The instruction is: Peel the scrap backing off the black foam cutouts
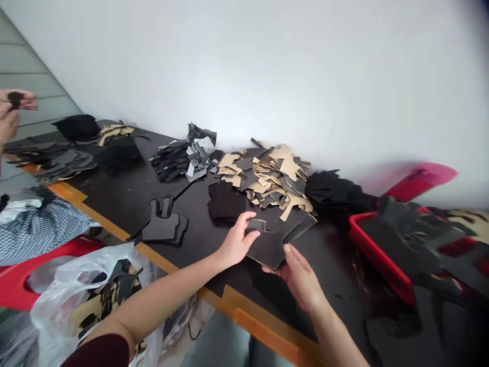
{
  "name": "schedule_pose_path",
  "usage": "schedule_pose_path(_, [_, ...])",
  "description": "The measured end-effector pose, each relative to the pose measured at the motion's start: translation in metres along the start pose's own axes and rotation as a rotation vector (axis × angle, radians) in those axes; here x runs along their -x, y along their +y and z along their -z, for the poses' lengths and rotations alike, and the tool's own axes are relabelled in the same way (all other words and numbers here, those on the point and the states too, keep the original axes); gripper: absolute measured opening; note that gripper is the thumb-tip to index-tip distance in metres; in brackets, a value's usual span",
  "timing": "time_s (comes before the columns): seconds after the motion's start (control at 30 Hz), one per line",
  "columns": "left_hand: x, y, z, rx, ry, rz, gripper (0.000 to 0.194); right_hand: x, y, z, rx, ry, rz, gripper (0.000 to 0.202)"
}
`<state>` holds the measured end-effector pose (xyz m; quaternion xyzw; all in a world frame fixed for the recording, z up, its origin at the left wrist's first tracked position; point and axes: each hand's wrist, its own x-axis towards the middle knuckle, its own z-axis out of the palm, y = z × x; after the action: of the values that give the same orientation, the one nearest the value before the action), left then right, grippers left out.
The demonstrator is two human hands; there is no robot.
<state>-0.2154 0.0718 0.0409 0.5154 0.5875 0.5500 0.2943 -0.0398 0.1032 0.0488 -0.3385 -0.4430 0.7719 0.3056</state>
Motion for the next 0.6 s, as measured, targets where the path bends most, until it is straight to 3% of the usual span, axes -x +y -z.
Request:
schedule_pose_path(0.07, [-0.008,-0.003,0.025,-0.04,0.096,0.005,0.041,0.001,0.0,0.004,0.048,-0.035,0.023,0.048])
schedule_pose_path(0.1, [-0.016,-0.006,0.043,-0.107,0.202,0.024,0.038,0.001,-0.001,0.008,0.088,-0.03,0.034,0.05])
schedule_pose_path(0.23, [-0.056,-0.03,0.133,-0.358,0.572,0.179,0.038,-0.002,0.004,0.036,0.233,0.153,0.045,0.049])
schedule_pose_path(0.33, [-0.076,-0.051,0.181,-0.589,0.667,0.329,0.035,-0.007,0.014,0.053,0.236,0.26,0.055,0.05])
schedule_pose_path(0.4, [-0.08,-0.059,0.192,-0.729,0.638,0.375,0.033,-0.009,0.019,0.058,0.223,0.291,0.057,0.049])
schedule_pose_path(0.47, [-0.08,-0.062,0.188,-0.842,0.586,0.357,0.033,-0.01,0.021,0.057,0.208,0.319,0.065,0.047])
schedule_pose_path(0.6, [-0.096,-0.059,0.171,-1.101,0.425,0.147,0.029,-0.011,0.017,0.051,0.191,0.343,0.112,0.045])
